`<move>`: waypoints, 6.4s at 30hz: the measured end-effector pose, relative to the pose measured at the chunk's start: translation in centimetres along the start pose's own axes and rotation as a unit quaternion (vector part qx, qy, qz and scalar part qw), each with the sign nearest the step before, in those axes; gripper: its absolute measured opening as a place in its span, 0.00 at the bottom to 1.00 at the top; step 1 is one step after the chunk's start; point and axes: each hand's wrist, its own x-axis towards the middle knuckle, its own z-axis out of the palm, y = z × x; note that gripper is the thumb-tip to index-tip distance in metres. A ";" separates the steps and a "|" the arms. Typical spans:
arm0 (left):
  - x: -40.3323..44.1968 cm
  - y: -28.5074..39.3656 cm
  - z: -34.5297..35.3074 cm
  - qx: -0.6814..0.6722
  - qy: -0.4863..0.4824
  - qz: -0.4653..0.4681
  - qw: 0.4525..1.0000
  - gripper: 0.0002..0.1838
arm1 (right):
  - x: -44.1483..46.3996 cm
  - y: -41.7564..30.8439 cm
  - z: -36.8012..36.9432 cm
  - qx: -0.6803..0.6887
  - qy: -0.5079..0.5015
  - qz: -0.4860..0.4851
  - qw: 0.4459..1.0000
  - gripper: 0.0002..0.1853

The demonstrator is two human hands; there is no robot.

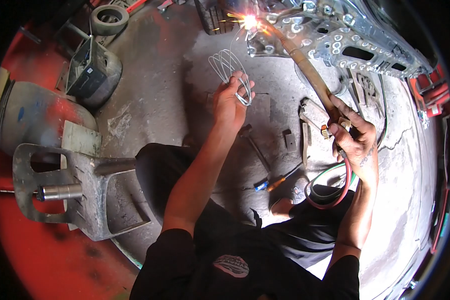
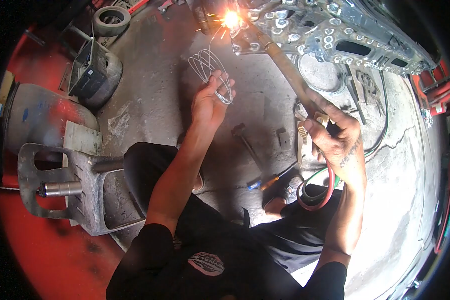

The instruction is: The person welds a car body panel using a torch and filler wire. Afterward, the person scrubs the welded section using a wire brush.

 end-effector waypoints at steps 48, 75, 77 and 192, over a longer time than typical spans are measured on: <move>0.3 -0.2 0.1 0.003 0.001 -0.002 1.000 0.17 | 0.0 0.1 0.1 0.012 0.003 0.003 1.000 0.27; 0.5 -0.3 0.2 0.001 0.005 -0.006 1.000 0.18 | 0.0 0.1 0.0 0.012 0.000 0.004 1.000 0.27; 0.5 -0.3 0.1 0.001 0.001 -0.005 1.000 0.18 | 0.0 0.1 0.0 0.012 -0.003 0.002 1.000 0.27; 1.1 -0.7 0.0 0.001 0.000 -0.005 1.000 0.18 | 0.0 0.1 0.2 0.007 0.000 -0.001 1.000 0.28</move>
